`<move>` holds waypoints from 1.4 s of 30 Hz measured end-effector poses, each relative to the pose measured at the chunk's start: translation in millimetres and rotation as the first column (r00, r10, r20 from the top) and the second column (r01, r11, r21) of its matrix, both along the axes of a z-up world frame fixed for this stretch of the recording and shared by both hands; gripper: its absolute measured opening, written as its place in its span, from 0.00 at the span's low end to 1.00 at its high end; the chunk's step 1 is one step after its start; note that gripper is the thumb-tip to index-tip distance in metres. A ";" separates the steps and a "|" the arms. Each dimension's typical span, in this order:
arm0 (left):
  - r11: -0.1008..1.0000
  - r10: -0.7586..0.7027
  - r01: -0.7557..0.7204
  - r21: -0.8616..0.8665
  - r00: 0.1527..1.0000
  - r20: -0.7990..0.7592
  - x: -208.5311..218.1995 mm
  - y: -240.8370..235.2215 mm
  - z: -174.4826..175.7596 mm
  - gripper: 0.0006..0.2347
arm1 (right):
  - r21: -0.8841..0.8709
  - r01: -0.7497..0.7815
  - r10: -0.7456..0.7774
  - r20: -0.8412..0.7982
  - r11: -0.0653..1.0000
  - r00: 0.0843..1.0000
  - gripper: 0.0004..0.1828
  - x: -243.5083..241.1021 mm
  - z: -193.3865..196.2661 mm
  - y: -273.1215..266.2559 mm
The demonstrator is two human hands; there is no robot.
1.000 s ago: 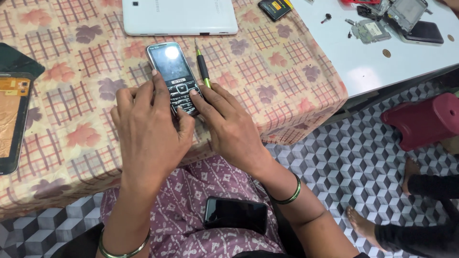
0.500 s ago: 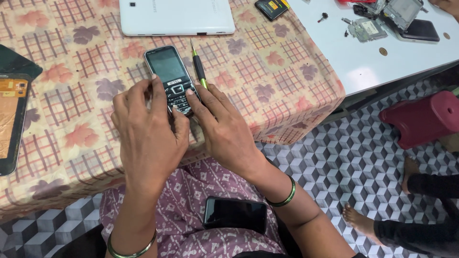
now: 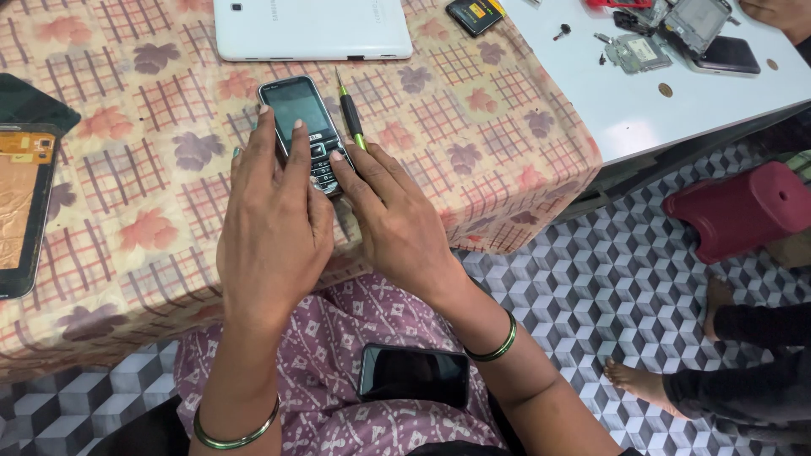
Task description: The person cleans a silver feature phone with a toothbrush and then uses a screwdriver to pry and adjust the front casing. The person also moves a white smartphone and a black phone back cover on the table.
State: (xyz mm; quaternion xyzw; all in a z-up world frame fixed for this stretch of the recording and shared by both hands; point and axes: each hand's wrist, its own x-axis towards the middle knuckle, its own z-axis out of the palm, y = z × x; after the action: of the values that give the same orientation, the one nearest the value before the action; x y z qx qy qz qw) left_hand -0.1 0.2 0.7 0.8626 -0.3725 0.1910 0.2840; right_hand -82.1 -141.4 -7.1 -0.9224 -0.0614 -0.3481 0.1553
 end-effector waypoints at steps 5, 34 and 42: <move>0.999 0.016 -0.015 0.036 0.999 -0.033 1.1 -0.7 -1.1 0.22 | 0.001 0.005 -0.005 0.004 1.000 1.000 0.25 -0.6 -0.7 0.6; 0.997 -0.035 0.034 -0.064 0.999 -0.011 0.5 5.6 -4.4 0.18 | -0.014 -0.024 0.024 0.013 1.000 1.000 0.25 -3.4 -0.8 -0.7; 0.999 -0.040 0.037 -0.035 0.996 -0.077 6.5 2.2 -11.2 0.18 | 0.146 -0.076 0.087 -0.074 0.986 0.993 0.24 -3.6 15.4 -14.5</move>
State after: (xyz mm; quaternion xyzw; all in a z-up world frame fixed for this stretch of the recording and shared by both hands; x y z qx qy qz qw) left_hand 6.3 2.4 -10.5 0.8571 -0.3744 0.1580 0.3166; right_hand -85.7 -155.9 8.3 -0.9188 -0.0678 -0.3078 0.2376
